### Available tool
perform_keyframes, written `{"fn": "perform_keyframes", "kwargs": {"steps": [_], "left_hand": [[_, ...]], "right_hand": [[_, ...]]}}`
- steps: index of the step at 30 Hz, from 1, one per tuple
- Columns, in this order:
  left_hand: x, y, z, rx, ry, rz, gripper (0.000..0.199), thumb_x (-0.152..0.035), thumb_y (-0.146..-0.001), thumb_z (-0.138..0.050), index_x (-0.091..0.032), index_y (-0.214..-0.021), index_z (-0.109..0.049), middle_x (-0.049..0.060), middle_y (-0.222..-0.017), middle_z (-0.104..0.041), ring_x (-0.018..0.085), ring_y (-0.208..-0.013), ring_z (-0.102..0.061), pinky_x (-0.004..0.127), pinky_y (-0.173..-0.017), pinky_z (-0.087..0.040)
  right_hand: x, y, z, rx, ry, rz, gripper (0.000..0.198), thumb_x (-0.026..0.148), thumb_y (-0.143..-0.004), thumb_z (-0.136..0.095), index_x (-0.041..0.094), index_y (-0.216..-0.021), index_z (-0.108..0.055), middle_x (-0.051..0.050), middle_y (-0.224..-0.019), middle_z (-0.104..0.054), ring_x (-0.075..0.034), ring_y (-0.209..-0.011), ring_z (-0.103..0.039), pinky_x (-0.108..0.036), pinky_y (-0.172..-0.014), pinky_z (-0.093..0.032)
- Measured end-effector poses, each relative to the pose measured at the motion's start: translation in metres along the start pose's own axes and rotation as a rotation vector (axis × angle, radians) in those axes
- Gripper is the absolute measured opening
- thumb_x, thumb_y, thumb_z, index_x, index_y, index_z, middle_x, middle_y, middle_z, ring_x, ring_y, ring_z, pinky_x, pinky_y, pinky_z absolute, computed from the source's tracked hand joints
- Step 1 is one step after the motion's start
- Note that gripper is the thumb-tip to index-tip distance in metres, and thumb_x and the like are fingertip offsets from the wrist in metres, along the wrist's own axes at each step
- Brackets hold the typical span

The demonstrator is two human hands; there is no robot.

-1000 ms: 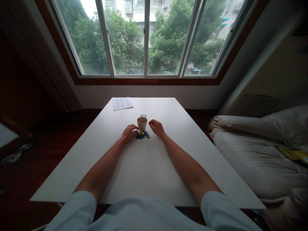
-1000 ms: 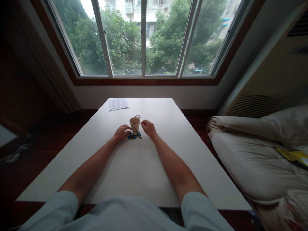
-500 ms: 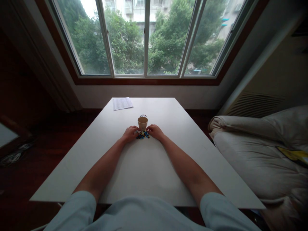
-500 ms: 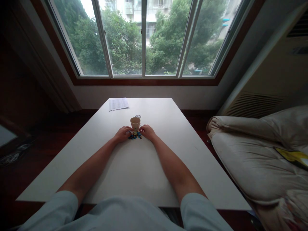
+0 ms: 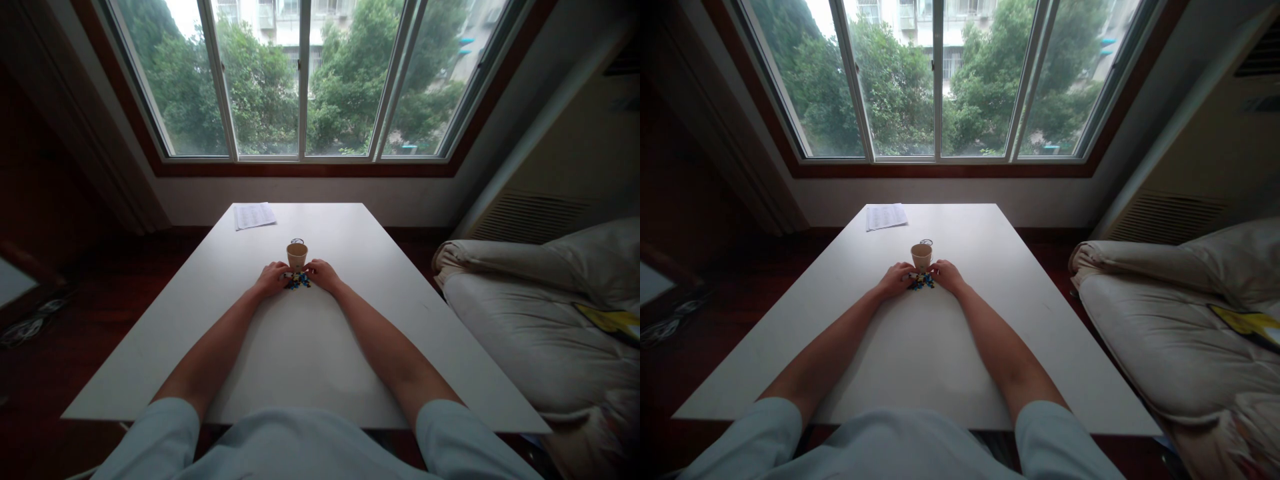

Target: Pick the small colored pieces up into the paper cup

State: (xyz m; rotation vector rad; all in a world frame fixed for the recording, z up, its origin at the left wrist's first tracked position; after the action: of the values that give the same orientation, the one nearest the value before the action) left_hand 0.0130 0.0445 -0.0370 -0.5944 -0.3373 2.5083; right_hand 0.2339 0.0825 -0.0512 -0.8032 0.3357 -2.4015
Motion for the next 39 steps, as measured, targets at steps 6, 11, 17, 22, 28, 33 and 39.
{"fn": "perform_keyframes", "kwargs": {"steps": [6,11,17,22,28,33,39], "left_hand": [[-0.004,-0.002,-0.001,0.001,-0.002,0.010,0.033,-0.034,-0.089,-0.061,-0.033,-0.120,-0.073,0.005,-0.112,-0.067,0.023,-0.103,-0.058,0.038,-0.096,-0.046],[-0.005,-0.002,-0.003,0.001,-0.017,0.004,0.032,-0.037,-0.092,-0.059,-0.035,-0.121,-0.073,0.005,-0.110,-0.067,0.023,-0.103,-0.058,0.038,-0.095,-0.046],[-0.006,-0.002,-0.003,0.005,-0.018,-0.017,0.032,-0.039,-0.092,-0.059,-0.035,-0.120,-0.074,0.006,-0.108,-0.067,0.023,-0.102,-0.058,0.038,-0.096,-0.046],[-0.006,-0.001,-0.002,-0.002,0.010,0.012,0.030,-0.034,-0.090,-0.060,-0.032,-0.115,-0.076,0.006,-0.108,-0.068,0.023,-0.102,-0.059,0.038,-0.096,-0.047],[-0.004,-0.001,-0.003,-0.045,0.051,0.033,0.026,-0.031,-0.090,-0.060,-0.029,-0.109,-0.077,0.006,-0.107,-0.069,0.022,-0.101,-0.060,0.037,-0.095,-0.049],[-0.003,-0.001,-0.004,-0.046,0.044,0.035,0.025,-0.029,-0.090,-0.060,-0.028,-0.108,-0.077,0.006,-0.107,-0.069,0.022,-0.101,-0.060,0.038,-0.095,-0.049],[-0.001,-0.001,-0.006,-0.051,0.054,0.039,0.025,-0.027,-0.088,-0.061,-0.028,-0.107,-0.077,0.006,-0.107,-0.069,0.022,-0.101,-0.060,0.038,-0.095,-0.049]], "right_hand": [[0.003,0.001,0.002,0.007,0.022,-0.002,0.022,0.014,-0.082,-0.065,0.025,-0.096,-0.080,-0.003,-0.085,-0.067,-0.016,-0.080,-0.059,-0.026,-0.076,-0.045],[0.006,0.000,0.003,0.007,0.020,0.034,0.023,0.016,-0.087,-0.062,0.025,-0.098,-0.080,-0.003,-0.086,-0.068,-0.016,-0.080,-0.060,-0.026,-0.078,-0.046],[0.008,-0.001,0.003,0.056,0.014,0.041,0.027,0.014,-0.085,-0.062,0.026,-0.100,-0.080,-0.003,-0.088,-0.069,-0.017,-0.083,-0.060,-0.027,-0.080,-0.046],[0.003,0.000,0.005,0.014,0.034,0.025,0.026,0.011,-0.084,-0.060,0.024,-0.095,-0.079,-0.003,-0.085,-0.068,-0.017,-0.082,-0.059,-0.026,-0.078,-0.045],[-0.004,0.002,0.009,-0.054,0.028,-0.040,0.023,0.010,-0.082,-0.062,0.023,-0.092,-0.078,-0.004,-0.083,-0.066,-0.018,-0.085,-0.057,-0.028,-0.079,-0.045],[-0.001,0.002,0.007,-0.027,-0.016,0.007,0.026,0.009,-0.081,-0.064,0.025,-0.095,-0.079,-0.004,-0.089,-0.066,-0.018,-0.087,-0.057,-0.029,-0.082,-0.047],[0.006,0.001,0.001,0.035,-0.008,0.091,0.033,0.008,-0.086,-0.061,0.030,-0.102,-0.080,-0.005,-0.093,-0.067,-0.019,-0.094,-0.057,-0.031,-0.088,-0.047]]}}
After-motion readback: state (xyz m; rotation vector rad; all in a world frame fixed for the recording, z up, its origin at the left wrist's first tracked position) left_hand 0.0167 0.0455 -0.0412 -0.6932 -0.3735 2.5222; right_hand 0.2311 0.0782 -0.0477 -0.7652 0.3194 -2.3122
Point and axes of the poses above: each hand's wrist, its own y-axis away from the middle knuckle, its own z-axis out of the back of the hand, x = y × z, the point moved 3 cm from there along -y, towards the middle knuckle
